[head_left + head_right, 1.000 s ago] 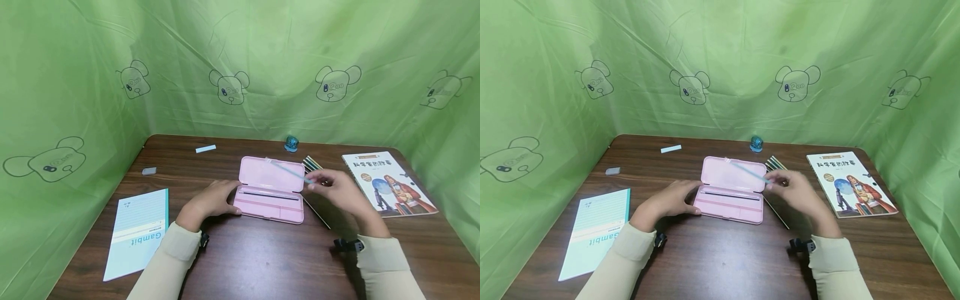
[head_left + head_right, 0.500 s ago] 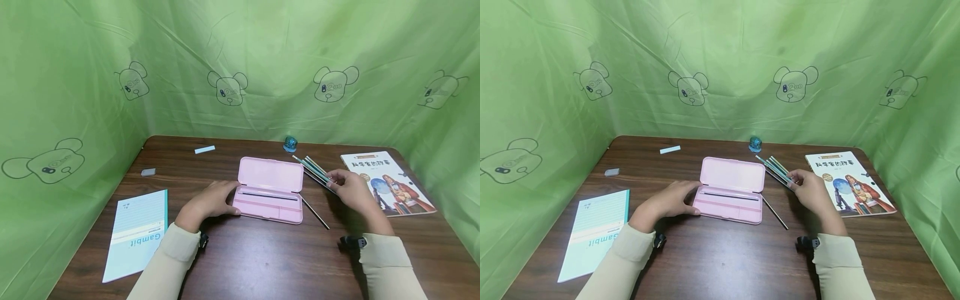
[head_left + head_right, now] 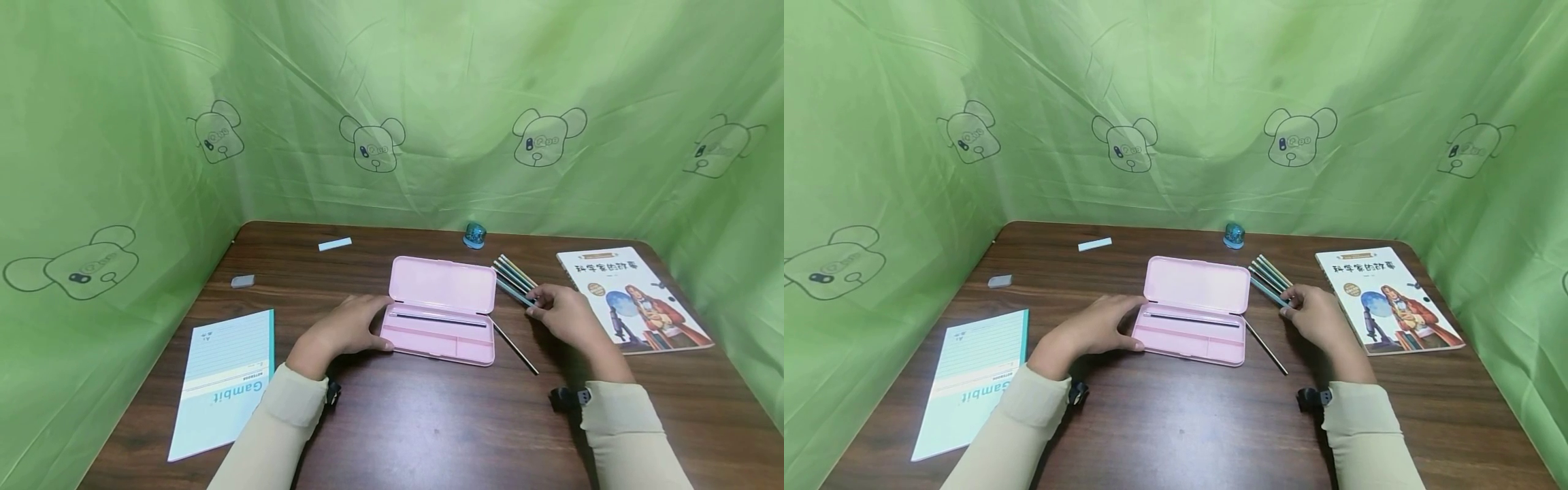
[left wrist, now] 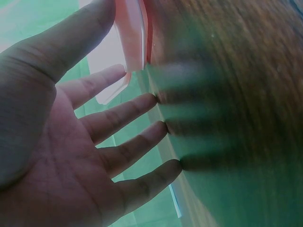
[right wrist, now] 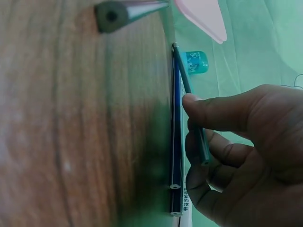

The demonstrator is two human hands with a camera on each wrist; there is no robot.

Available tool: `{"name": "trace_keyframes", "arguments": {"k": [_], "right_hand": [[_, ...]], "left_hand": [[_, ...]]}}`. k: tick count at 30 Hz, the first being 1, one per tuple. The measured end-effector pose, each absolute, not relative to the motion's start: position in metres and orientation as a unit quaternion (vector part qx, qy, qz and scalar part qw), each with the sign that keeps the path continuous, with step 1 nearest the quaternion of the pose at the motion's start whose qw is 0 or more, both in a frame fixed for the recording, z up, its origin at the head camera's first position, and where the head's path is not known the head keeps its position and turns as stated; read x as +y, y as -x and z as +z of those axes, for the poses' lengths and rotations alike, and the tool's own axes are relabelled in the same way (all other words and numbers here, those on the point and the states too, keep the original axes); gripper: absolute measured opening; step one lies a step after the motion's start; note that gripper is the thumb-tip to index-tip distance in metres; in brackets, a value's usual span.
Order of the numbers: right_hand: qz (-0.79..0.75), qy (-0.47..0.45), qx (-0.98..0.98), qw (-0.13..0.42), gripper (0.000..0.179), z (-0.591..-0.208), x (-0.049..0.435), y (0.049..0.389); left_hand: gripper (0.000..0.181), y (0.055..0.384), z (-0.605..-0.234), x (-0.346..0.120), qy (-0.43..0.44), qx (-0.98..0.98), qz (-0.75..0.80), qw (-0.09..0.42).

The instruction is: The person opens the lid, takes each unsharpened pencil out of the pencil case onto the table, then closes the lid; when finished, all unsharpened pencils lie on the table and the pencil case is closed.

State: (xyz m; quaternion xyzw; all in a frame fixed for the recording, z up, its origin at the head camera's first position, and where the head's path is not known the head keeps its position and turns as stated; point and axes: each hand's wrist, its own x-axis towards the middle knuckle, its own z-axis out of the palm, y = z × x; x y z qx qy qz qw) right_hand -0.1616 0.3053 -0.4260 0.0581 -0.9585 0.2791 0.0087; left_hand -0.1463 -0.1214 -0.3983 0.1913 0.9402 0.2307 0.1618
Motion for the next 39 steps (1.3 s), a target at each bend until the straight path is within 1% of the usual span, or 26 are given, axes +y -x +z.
{"name": "trace_keyframes", "arguments": {"k": [20, 23, 26, 29, 33, 36, 39], "right_hand": [[0.256, -0.051, -0.965, -0.009, 0.018, -0.426, 0.303, 0.163], [0.25, -0.055, -0.967, -0.003, 0.018, -0.422, 0.296, 0.161], [0.257, -0.077, -0.963, 0.012, 0.018, -0.416, 0.279, 0.158], [0.286, -0.131, -0.949, 0.017, 0.017, -0.413, 0.256, 0.155], [0.303, -0.197, -0.932, -0.017, 0.017, -0.412, 0.228, 0.148], [0.285, -0.213, -0.934, -0.04, 0.018, -0.414, 0.213, 0.144], [0.257, -0.219, -0.94, -0.044, 0.019, -0.417, 0.206, 0.143]], "left_hand": [[0.085, 0.146, -0.398, -0.123, -0.2, 0.941, 0.226, 0.153], [0.085, 0.146, -0.398, -0.122, -0.2, 0.941, 0.227, 0.154], [0.085, 0.146, -0.398, -0.123, -0.2, 0.94, 0.229, 0.152], [0.085, 0.146, -0.397, -0.123, -0.199, 0.94, 0.231, 0.152], [0.085, 0.146, -0.398, -0.124, -0.197, 0.94, 0.231, 0.153], [0.085, 0.146, -0.398, -0.123, -0.195, 0.941, 0.231, 0.154], [0.085, 0.146, -0.399, -0.122, -0.195, 0.941, 0.229, 0.155]]}}
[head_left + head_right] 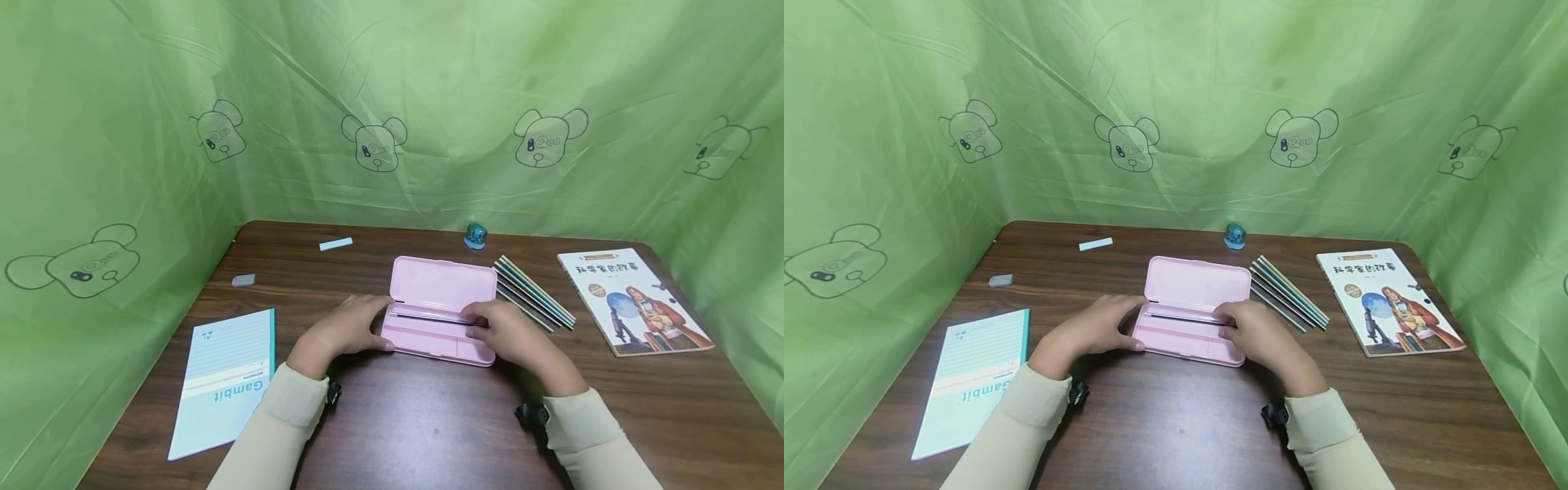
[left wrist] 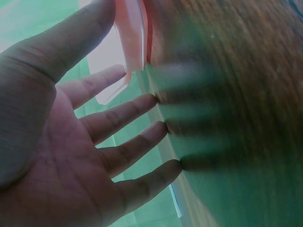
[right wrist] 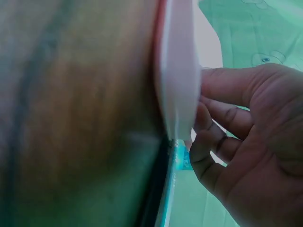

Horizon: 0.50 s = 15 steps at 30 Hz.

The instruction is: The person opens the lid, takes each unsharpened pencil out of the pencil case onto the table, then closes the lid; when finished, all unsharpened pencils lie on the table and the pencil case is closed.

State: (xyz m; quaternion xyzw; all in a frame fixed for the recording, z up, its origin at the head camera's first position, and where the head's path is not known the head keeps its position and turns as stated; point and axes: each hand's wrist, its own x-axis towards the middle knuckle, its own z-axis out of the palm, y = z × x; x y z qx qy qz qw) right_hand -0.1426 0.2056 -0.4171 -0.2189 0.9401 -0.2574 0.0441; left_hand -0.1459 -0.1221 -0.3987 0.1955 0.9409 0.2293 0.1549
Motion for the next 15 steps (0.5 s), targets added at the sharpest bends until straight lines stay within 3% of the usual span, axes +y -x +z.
{"name": "trace_keyframes", "arguments": {"k": [15], "right_hand": [[-0.215, 0.229, 0.948, 0.052, 0.023, -0.4153, 0.1993, 0.1407]], "left_hand": [[0.085, 0.146, -0.3992, -0.1219, -0.199, 0.94, 0.23, 0.153]]}}
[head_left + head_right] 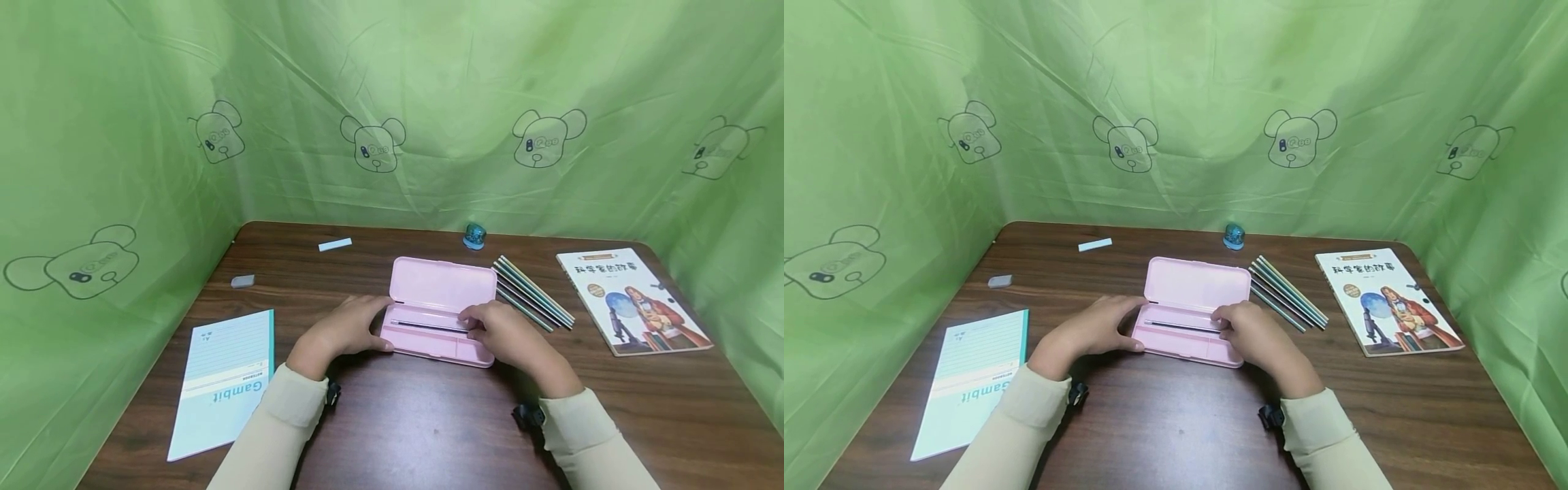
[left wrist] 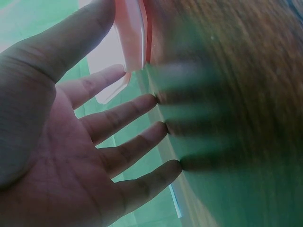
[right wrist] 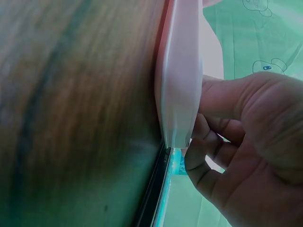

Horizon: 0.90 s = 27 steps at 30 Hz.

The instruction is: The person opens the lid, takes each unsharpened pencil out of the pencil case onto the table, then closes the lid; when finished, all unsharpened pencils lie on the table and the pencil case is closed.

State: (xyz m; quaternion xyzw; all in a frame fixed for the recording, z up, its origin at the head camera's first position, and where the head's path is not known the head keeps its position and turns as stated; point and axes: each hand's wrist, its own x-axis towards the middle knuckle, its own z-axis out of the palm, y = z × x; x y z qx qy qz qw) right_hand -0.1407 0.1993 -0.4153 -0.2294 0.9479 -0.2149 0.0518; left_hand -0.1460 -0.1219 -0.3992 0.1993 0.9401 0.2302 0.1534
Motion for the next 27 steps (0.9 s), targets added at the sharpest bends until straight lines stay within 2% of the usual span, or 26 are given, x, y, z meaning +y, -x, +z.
{"name": "trace_keyframes", "arguments": {"k": [9, 16, 21, 27], "right_hand": [[-0.167, 0.257, 0.952, 0.022, 0.02, -0.416, 0.198, 0.138], [-0.236, 0.243, 0.941, 0.023, 0.025, -0.403, 0.208, 0.136], [-0.291, 0.216, 0.931, -0.035, 0.024, -0.389, 0.232, 0.138], [-0.304, 0.137, 0.938, -0.099, 0.021, -0.379, 0.269, 0.141]], "left_hand": [[0.084, 0.146, -0.4, -0.122, -0.199, 0.94, 0.23, 0.154], [0.085, 0.146, -0.4, -0.122, -0.201, 0.94, 0.229, 0.153], [0.084, 0.147, -0.4, -0.121, -0.201, 0.94, 0.228, 0.154], [0.084, 0.146, -0.4, -0.121, -0.199, 0.941, 0.225, 0.155]]}}
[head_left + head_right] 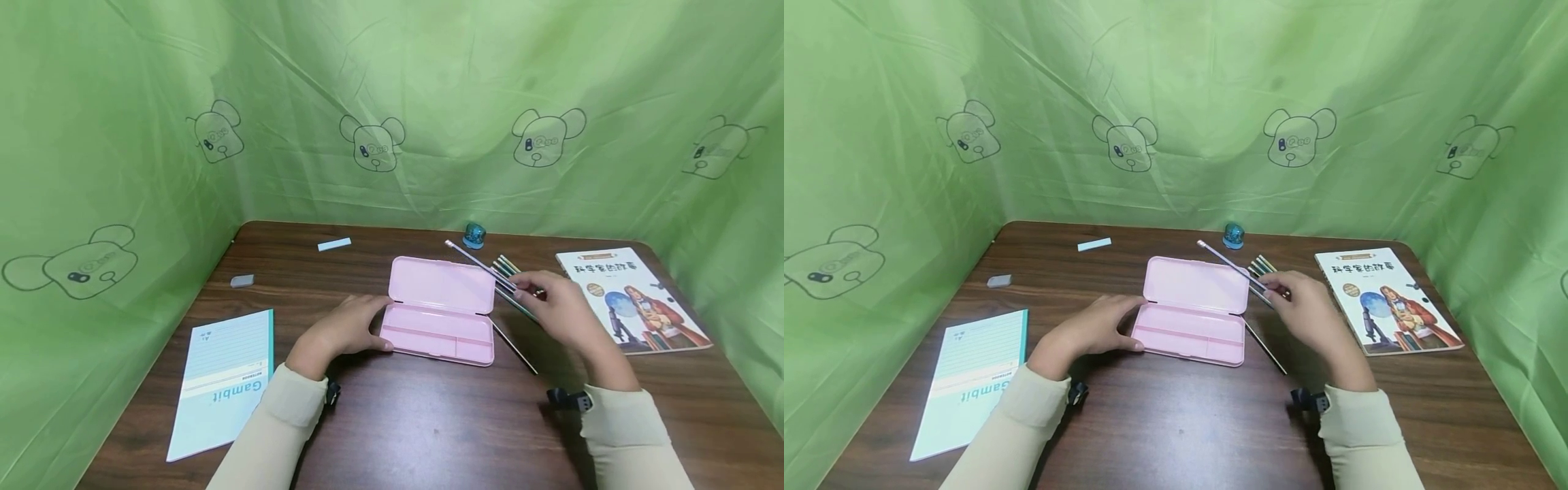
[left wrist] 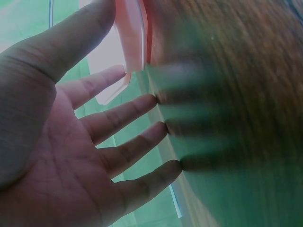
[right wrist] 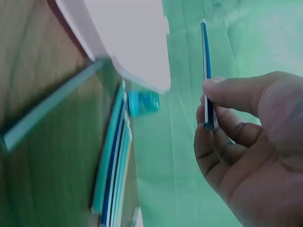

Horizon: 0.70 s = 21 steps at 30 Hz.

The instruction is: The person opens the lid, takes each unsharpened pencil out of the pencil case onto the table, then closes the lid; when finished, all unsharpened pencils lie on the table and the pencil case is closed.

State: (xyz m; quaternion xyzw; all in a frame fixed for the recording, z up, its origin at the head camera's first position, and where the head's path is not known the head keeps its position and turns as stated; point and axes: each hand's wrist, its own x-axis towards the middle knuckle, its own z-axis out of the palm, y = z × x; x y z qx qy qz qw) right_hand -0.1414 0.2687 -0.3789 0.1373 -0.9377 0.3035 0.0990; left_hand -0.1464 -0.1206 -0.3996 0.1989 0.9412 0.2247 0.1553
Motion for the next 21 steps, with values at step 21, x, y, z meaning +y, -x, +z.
{"name": "trace_keyframes", "arguments": {"k": [21], "right_hand": [[0.295, -0.066, -0.951, 0.065, 0.017, -0.422, 0.317, 0.16]], "left_hand": [[0.085, 0.146, -0.401, -0.122, -0.2, 0.94, 0.229, 0.155]]}}
